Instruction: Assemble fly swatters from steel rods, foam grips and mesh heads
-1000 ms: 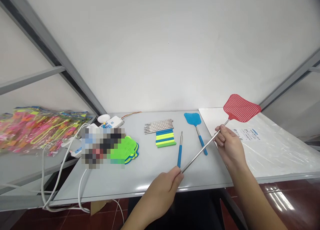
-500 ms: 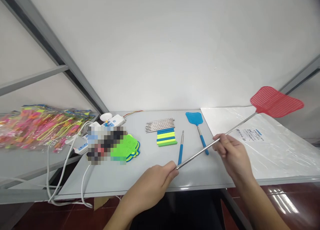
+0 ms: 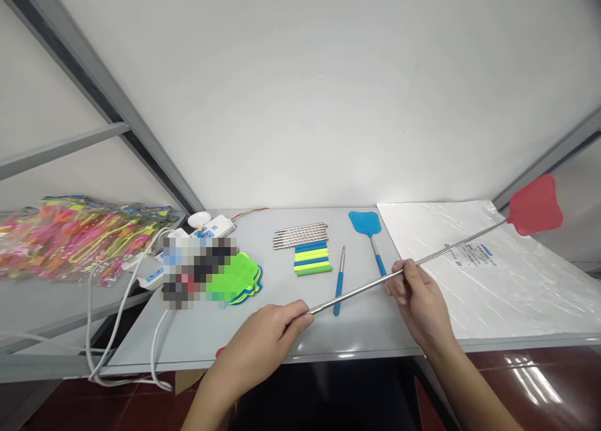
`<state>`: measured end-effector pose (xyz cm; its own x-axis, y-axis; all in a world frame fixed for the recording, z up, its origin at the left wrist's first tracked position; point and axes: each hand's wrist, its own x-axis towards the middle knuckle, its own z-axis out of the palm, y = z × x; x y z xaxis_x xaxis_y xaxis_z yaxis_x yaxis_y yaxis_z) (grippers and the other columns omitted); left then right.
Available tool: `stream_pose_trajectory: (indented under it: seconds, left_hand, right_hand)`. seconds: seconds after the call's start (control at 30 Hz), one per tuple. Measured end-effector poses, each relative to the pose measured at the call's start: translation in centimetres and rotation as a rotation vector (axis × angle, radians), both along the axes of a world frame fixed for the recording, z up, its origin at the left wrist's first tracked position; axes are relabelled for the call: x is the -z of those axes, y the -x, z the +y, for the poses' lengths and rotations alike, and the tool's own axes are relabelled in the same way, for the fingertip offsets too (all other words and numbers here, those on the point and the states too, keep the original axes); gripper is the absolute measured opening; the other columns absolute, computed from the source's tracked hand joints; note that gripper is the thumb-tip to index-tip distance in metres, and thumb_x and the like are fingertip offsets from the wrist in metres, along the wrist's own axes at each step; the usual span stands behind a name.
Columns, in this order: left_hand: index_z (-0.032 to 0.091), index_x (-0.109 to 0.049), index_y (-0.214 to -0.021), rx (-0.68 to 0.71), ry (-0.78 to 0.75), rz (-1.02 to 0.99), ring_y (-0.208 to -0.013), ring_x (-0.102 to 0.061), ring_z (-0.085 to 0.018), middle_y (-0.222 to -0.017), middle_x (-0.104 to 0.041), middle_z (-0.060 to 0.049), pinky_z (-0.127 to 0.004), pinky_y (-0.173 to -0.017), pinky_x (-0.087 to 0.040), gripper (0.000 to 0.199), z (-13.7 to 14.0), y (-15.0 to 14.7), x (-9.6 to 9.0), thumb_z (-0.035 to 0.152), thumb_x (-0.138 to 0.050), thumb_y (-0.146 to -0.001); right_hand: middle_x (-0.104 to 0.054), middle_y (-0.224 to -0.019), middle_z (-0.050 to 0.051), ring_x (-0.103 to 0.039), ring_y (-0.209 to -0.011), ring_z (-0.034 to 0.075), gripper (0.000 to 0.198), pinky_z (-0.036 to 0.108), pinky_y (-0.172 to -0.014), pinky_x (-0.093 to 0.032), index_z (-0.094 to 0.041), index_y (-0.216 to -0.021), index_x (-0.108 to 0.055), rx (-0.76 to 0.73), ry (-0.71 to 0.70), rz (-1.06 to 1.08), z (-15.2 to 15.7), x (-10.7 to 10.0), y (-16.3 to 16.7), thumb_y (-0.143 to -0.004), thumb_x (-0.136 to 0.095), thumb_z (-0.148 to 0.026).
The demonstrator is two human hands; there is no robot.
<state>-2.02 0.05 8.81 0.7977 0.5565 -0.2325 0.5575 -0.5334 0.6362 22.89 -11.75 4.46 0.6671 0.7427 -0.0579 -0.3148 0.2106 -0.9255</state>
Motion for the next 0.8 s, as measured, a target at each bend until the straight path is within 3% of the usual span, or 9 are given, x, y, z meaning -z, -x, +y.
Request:
stream_pose_trajectory:
  seconds: [0.07,0.2,0.33,0.5,0.67,0.73,0.8]
  left_hand:
    - [0.023,-0.056,-0.079,0.005,0.041,-0.010,-0.065,-0.049,-0.016,-0.068,-0.054,0.003,-0.025,-0.060,-0.028,0.036,0.3,0.4,0.3,0.045,-0.034,-0.098]
    - [0.023,-0.059,-0.084,0.029,0.145,-0.012,-0.068,-0.051,-0.015,-0.073,-0.058,0.003,-0.024,-0.062,-0.030,0.033,1.0,1.8,0.8,0.044,-0.036,-0.098]
    - [0.023,-0.058,-0.083,0.014,0.154,-0.002,-0.068,-0.051,-0.015,-0.073,-0.059,0.003,-0.025,-0.061,-0.031,0.035,1.3,2.5,0.8,0.046,-0.036,-0.098]
    - [0.024,-0.060,-0.083,-0.039,0.083,-0.022,-0.070,-0.053,-0.016,-0.074,-0.061,0.003,-0.025,-0.063,-0.032,0.035,0.7,1.6,0.3,0.046,-0.038,-0.097]
    - [0.026,-0.062,-0.087,-0.021,0.009,-0.082,-0.081,-0.057,-0.019,-0.082,-0.064,0.001,-0.026,-0.067,-0.034,0.031,-0.4,0.0,0.1,0.044,-0.039,-0.098]
    - [0.027,-0.064,-0.092,-0.054,-0.002,-0.091,-0.086,-0.058,-0.020,-0.088,-0.066,0.001,-0.027,-0.070,-0.035,0.028,-0.3,0.2,0.3,0.045,-0.043,-0.096]
    - [0.027,-0.064,-0.092,-0.116,0.008,-0.089,-0.085,-0.058,-0.020,-0.089,-0.067,0.001,-0.027,-0.071,-0.036,0.027,0.1,1.0,0.4,0.046,-0.046,-0.095]
  right_hand:
    - [-0.037,-0.052,-0.006,-0.035,-0.051,0.009,0.031,0.025,-0.056,-0.039,-0.018,-0.083,-0.066,0.009,0.000,0.002,-0.4,0.0,-0.5,-0.088,-0.062,-0.048]
    - [-0.030,-0.052,-0.008,-0.026,-0.048,0.007,0.027,0.021,-0.054,-0.038,-0.018,-0.082,-0.065,0.167,-0.052,0.045,-1.3,-1.4,-4.0,-0.083,-0.069,-0.045]
    - [-0.031,-0.052,-0.009,-0.025,-0.047,0.006,0.027,0.020,-0.052,-0.037,-0.017,-0.081,-0.065,0.201,-0.071,0.011,-1.3,-2.7,-6.0,-0.083,-0.071,-0.043]
    - [-0.037,-0.054,-0.007,-0.032,-0.049,0.006,0.024,0.023,-0.055,-0.038,-0.020,-0.090,-0.066,0.176,-0.055,0.023,-0.2,-1.8,-3.2,-0.084,-0.068,-0.043]
    - [-0.042,-0.055,-0.005,-0.039,-0.051,0.008,0.027,0.024,-0.053,-0.034,-0.019,-0.086,-0.064,-0.148,0.064,-0.002,0.4,0.0,1.1,-0.087,-0.063,-0.046]
    - [-0.042,-0.054,-0.005,-0.039,-0.050,0.008,0.029,0.024,-0.053,-0.033,-0.019,-0.083,-0.062,-0.147,0.051,-0.010,0.4,0.1,1.3,-0.089,-0.060,-0.047]
    - [-0.039,-0.053,-0.006,-0.038,-0.049,0.008,0.030,0.025,-0.053,-0.035,-0.019,-0.081,-0.062,-0.051,0.025,-0.009,0.2,-0.2,0.5,-0.089,-0.060,-0.048]
